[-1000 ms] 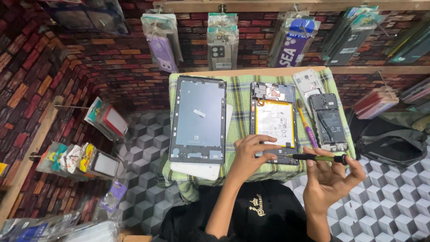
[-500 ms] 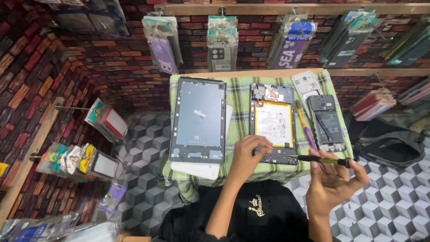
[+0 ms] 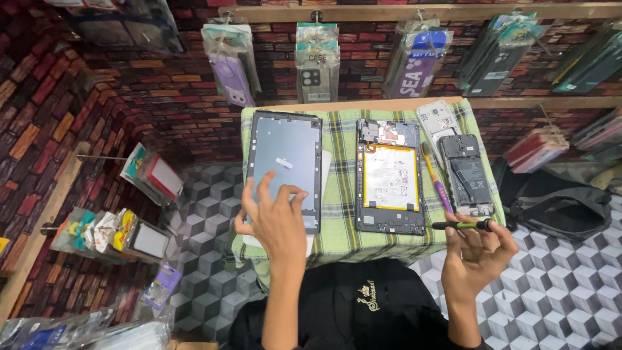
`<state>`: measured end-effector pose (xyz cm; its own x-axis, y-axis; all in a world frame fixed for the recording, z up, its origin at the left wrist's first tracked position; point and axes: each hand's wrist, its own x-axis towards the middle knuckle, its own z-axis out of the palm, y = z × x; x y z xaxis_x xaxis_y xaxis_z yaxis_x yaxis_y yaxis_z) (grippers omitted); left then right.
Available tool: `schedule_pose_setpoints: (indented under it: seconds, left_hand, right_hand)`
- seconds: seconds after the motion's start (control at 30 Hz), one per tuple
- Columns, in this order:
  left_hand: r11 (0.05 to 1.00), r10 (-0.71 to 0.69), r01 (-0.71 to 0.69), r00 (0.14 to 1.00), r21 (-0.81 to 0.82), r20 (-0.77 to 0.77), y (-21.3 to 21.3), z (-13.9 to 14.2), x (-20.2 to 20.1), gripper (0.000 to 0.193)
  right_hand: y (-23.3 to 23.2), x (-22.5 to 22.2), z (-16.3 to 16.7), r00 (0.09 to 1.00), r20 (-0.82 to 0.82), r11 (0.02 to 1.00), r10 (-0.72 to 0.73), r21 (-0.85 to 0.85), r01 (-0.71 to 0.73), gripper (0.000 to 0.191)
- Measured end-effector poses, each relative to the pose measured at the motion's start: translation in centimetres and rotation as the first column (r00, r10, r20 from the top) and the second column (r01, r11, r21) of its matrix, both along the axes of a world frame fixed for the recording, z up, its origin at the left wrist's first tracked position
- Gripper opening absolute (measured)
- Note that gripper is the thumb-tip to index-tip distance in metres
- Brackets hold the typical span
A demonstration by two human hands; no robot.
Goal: The person uses a screwdriver to remove screws from a disassembled tablet and detaches internal components. They place the removed parts onto the adjacent tablet frame and continue unscrewing and adjusting the battery area.
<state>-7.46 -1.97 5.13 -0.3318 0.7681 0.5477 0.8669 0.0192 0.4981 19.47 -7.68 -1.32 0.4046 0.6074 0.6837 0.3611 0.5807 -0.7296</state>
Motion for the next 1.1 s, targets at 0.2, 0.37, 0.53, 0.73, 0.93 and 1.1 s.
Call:
schedule_pose_setpoints:
  seconds: [0.2,0.37,0.53,0.73,0.93,1.1]
  left_hand:
    - [0.996,-0.001,0.002,1.0,-0.094,0.019,0.4,-0.7,0.0,0.011]
    - [0.999,-0.046,0.046,0.998,0.001,0.032,-0.1,-1.2,0.5,0.01]
    - [0.907,-0.419,0.392,0.87,0.151,0.261,-0.4,-1.9,4.2,0.009]
    - [0.771,-0.633,0.596,0.679,0.224,0.372,1.3,-3.9,9.0,0.012]
    - [0.816,-0.565,0.533,0.653,0.223,0.505,2.6,-5.6,8.2,0.014]
    - [0.819,-0.558,0.534,0.654,0.21,0.511,2.3,-5.8,8.1,0.013]
  right_hand:
    - [0.7,-0.3,-0.4,0.999,0.023,0.999,-0.023,-0.031,0.023,0.059]
    - [0.9,0.1,-0.5,0.998,0.056,1.0,-0.021,-0.018,0.023,0.059]
    - [0.9,0.1,-0.4,0.998,0.061,1.0,0.004,-0.014,-0.003,0.058]
    - [0.9,-0.2,1.1,0.994,0.068,0.995,0.087,-0.064,-0.082,0.058]
    - [1.7,0.3,2.0,0.958,0.282,0.998,0.062,-0.026,-0.057,0.065]
    - [2.0,1.3,1.6,0.984,0.156,0.991,0.089,-0.109,-0.072,0.062]
